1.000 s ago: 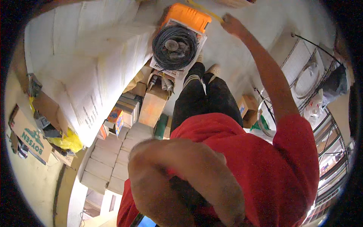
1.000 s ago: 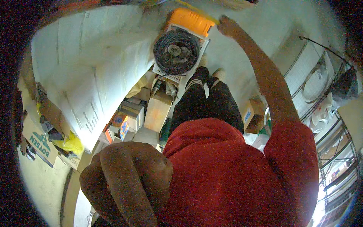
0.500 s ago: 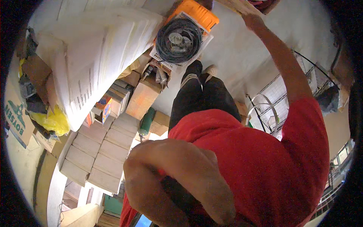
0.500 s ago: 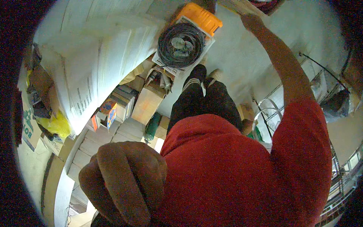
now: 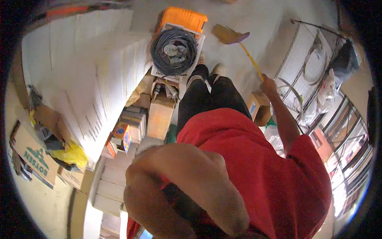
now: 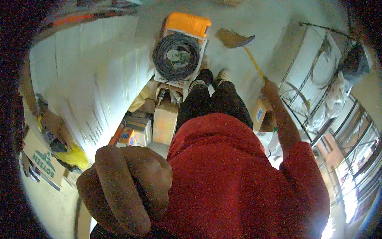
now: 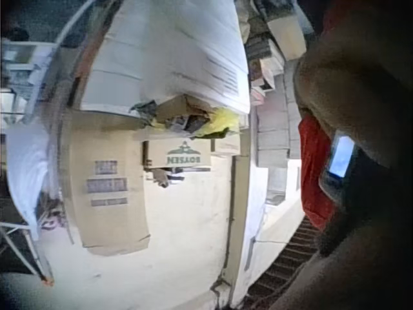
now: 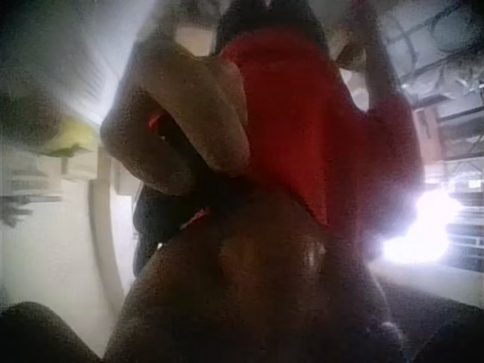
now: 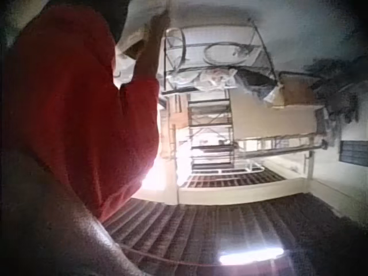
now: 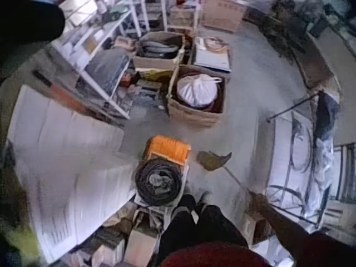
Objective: The person sweeps dust across the floor of a workshop around shelves and boxes using a broom.
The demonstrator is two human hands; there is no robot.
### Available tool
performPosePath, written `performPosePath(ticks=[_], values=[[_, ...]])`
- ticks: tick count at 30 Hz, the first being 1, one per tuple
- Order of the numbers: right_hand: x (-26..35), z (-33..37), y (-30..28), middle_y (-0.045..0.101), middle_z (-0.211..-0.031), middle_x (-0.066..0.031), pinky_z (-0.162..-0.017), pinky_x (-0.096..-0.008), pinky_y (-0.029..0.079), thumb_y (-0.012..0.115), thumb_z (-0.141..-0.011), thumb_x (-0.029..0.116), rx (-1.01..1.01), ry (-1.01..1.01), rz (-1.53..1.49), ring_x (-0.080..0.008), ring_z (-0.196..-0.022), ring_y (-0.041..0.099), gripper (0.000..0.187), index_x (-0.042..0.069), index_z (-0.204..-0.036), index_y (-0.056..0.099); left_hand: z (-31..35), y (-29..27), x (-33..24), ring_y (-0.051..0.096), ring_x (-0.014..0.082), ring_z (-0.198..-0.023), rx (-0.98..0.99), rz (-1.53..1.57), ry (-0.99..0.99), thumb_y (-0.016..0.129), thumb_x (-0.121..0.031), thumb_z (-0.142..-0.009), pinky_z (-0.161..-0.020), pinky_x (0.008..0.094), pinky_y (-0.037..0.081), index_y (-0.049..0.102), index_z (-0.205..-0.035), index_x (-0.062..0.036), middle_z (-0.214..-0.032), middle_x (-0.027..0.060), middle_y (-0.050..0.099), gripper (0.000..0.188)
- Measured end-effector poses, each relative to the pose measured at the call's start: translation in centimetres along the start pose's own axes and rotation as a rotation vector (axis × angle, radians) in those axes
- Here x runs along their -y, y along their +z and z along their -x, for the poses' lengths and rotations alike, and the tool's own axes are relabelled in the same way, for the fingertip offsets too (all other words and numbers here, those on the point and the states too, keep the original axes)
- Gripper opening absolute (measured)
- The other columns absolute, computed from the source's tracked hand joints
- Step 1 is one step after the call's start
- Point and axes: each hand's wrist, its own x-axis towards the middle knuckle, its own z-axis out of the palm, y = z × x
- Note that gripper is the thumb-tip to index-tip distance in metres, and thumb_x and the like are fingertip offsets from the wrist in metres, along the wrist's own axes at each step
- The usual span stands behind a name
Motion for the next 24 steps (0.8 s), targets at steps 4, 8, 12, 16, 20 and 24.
performPosePath(ticks=[4, 8, 12, 16, 20, 24], values=[[4.1, 6.6, -1.8, 0.058, -0.078, -0.0167, -0.061, -0.0387, 0.046, 0.050, -0.073, 0.019, -0.058, 0.140, -0.538, -0.0297, -0.069, 0.058, 0.033, 0.005, -0.102, 0.050, -0.3, 0.9, 0.7, 0.051, 0.0246, -0.055, 0.143, 0.013, -0.209, 0.052, -0.013, -0.081, -0.044, 0.0304, 0.036, 0.049, -0.075, -0.0125, -0.084, 0.0106, 0.054, 0.006], [7.3, 5.0, 0.4, 0.055, -0.063, -0.0120, -0.050, -0.0358, 0.042, 0.051, -0.076, 0.022, 0.089, 0.089, -0.918, -0.0237, -0.053, 0.054, 0.024, 0.001, -0.087, 0.054, -0.6, 3.5, 1.4, 0.052, 0.0283, -0.060, 0.309, -0.003, -0.449, 0.050, -0.019, -0.083, -0.051, 0.0348, 0.038, 0.050, -0.082, -0.0149, -0.092, 0.0101, 0.052, 0.004], [5.2, -2.5, 10.4, 0.057, -0.065, -0.0124, -0.052, -0.0366, 0.043, 0.047, -0.076, 0.015, -0.458, -0.478, -0.485, -0.0229, -0.054, 0.054, 0.017, 0.001, -0.079, 0.055, -2.1, 4.1, 6.1, 0.053, 0.0318, -0.065, 0.639, 0.054, -0.765, 0.043, -0.025, -0.086, -0.053, 0.0367, 0.038, 0.050, -0.085, -0.0174, -0.101, 0.0094, 0.048, 0.010], [4.4, -2.8, 8.8, 0.058, -0.065, -0.0123, -0.051, -0.0369, 0.043, 0.051, -0.071, 0.012, 0.116, 0.099, -1.087, -0.0219, -0.055, 0.055, 0.012, 0.001, -0.074, 0.055, 0.0, 6.1, 9.1, 0.052, 0.0351, -0.071, 0.715, 0.043, -0.941, 0.040, -0.026, -0.087, -0.054, 0.0377, 0.038, 0.048, -0.084, -0.0149, -0.105, 0.0104, 0.045, 0.014], [-0.5, 0.5, 20.8, 0.055, -0.058, -0.0122, -0.048, -0.0359, 0.042, 0.051, -0.070, 0.017, 0.008, 0.045, -0.764, -0.0206, -0.051, 0.053, 0.018, 0.002, -0.063, 0.055, 2.4, 9.1, 11.6, 0.052, 0.0353, -0.071, 0.782, 0.088, -1.082, 0.040, -0.025, -0.086, -0.052, 0.0373, 0.037, 0.048, -0.085, -0.0146, -0.105, 0.0109, 0.045, 0.013], [-1.9, 11.3, 27.1, 0.049, -0.050, -0.0072, -0.040, -0.0328, 0.035, 0.046, -0.076, 0.028, 0.046, 0.396, -1.217, -0.0157, -0.043, 0.045, 0.029, 0.003, -0.062, 0.055, 4.7, 11.3, 14.4, 0.052, 0.0345, -0.071, 0.834, 0.089, -1.114, 0.044, -0.023, -0.085, -0.051, 0.0356, 0.037, 0.047, -0.085, -0.0138, -0.102, 0.0123, 0.045, 0.010]])
